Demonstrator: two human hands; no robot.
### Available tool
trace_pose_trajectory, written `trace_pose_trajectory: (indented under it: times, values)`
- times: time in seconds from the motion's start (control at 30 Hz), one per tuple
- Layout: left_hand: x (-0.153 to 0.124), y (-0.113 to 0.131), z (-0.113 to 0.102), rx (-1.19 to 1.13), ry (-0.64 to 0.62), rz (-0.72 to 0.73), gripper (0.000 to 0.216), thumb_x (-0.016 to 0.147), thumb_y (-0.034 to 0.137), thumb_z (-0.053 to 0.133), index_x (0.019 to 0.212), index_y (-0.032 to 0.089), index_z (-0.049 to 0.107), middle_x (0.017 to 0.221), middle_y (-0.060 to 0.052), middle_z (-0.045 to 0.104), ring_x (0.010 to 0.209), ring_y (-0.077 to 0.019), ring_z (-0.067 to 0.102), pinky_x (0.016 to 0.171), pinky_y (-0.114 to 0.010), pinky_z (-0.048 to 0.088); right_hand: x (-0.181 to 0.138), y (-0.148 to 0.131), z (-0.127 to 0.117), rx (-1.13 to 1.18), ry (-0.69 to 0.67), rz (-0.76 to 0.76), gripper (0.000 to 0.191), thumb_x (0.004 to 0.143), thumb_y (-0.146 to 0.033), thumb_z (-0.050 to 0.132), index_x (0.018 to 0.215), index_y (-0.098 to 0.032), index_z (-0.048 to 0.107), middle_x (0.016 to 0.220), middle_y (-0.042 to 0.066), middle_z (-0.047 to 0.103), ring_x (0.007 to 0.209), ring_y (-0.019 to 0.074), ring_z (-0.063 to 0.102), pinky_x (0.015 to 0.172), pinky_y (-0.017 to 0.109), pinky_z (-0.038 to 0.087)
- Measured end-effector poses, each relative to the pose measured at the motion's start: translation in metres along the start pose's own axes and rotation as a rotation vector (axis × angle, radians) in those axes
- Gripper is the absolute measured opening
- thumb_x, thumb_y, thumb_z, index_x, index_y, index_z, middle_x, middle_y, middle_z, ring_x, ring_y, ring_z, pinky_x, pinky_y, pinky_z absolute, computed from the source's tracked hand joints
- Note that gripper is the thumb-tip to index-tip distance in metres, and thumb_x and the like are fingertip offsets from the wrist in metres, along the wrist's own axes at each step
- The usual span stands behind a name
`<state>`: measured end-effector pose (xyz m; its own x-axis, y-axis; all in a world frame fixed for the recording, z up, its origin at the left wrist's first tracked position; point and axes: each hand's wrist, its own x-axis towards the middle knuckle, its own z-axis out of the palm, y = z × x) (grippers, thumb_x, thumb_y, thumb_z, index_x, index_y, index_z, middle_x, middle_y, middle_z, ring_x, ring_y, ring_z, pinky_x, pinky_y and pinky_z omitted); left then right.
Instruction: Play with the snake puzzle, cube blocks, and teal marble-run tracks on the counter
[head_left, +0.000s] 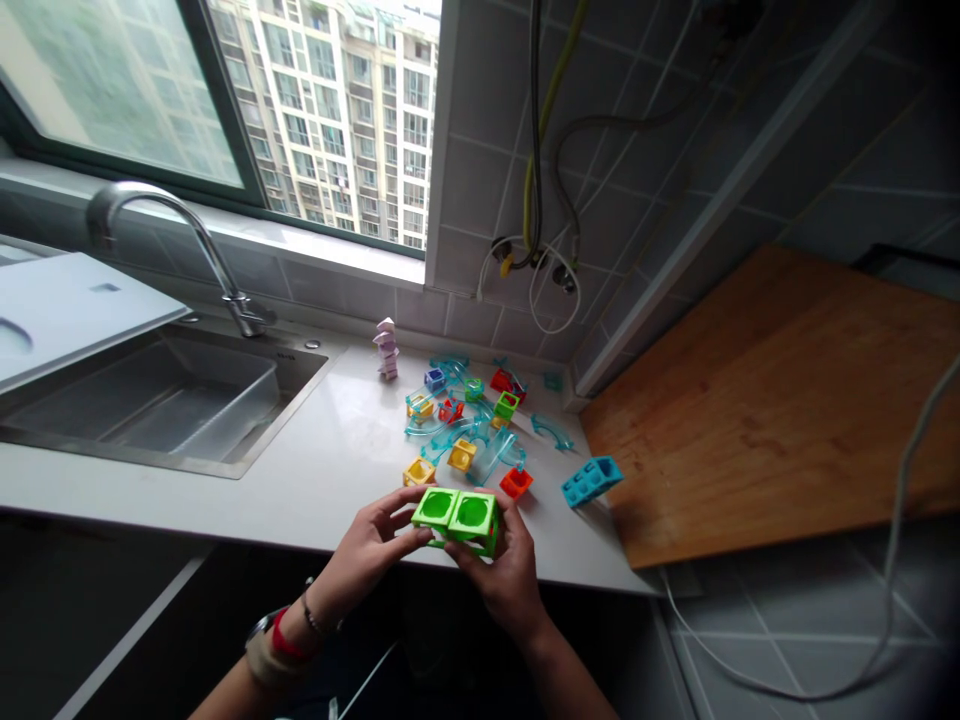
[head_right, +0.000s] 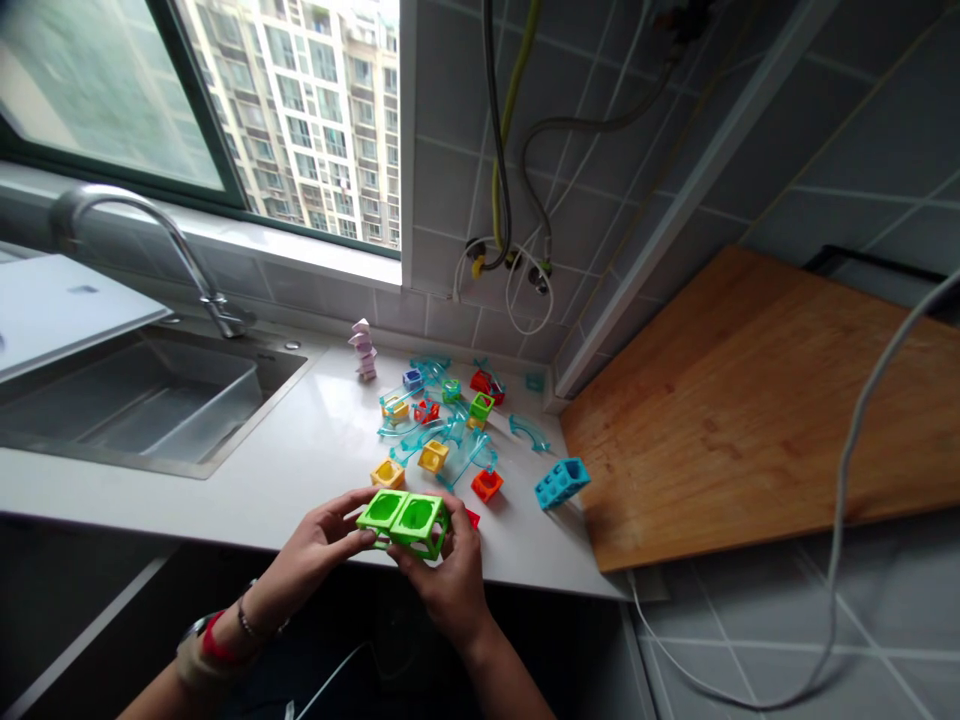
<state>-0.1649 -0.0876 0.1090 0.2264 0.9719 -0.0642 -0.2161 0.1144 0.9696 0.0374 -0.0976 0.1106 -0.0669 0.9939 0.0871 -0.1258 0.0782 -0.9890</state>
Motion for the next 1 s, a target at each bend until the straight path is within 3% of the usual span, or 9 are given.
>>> trace_pose_trajectory:
  times: [0.17, 0.33, 0.73, 1.0]
  values:
    - [0.000, -0.003, 0.004, -0.053, -0.005, -0.022, 0.040, 0.083, 0.032, 0.082, 0.117, 0.019, 0.065, 0.124, -0.011, 0.071, 0.114, -0.0305, 0.070, 0.094, -0.041, 0.061, 0.003, 0.002, -0.007, 0.113, -0.056, 0.100, 0.073, 0.073, -0.035, 0.091, 0.136, -0.023, 0.055, 0.127, 0.011, 0.072, 0.113, 0.0292, 0.072, 0.095, 0.040, 0.062]
    - [-0.001, -0.006, 0.013, -0.077, 0.081, -0.031, 0.039, 0.081, 0.031, 0.084, 0.113, 0.019, 0.065, 0.113, -0.008, 0.073, 0.108, -0.0271, 0.071, 0.090, -0.037, 0.061, 0.005, 0.006, -0.006, 0.140, -0.019, 0.153, 0.070, 0.073, -0.035, 0.090, 0.133, -0.021, 0.057, 0.123, 0.012, 0.074, 0.110, 0.0293, 0.073, 0.094, 0.040, 0.061]
    - [-0.007, -0.001, 0.011, -0.022, 0.006, -0.017, 0.048, 0.080, 0.028, 0.084, 0.123, 0.019, 0.065, 0.126, -0.014, 0.073, 0.118, -0.0330, 0.070, 0.102, -0.048, 0.058, 0.005, -0.008, -0.012, 0.117, -0.090, 0.161, 0.064, 0.068, -0.035, 0.093, 0.124, -0.022, 0.065, 0.118, 0.009, 0.076, 0.106, 0.0287, 0.074, 0.092, 0.039, 0.061]
    - [-0.013, -0.003, 0.010, -0.020, -0.056, -0.009, 0.052, 0.081, 0.023, 0.084, 0.130, 0.022, 0.066, 0.134, -0.013, 0.070, 0.123, -0.0334, 0.067, 0.104, -0.046, 0.057, 0.001, -0.019, -0.024, -0.003, -0.173, 0.133, 0.073, 0.069, -0.028, 0.092, 0.136, -0.027, 0.061, 0.132, 0.008, 0.068, 0.114, 0.0278, 0.070, 0.093, 0.036, 0.059]
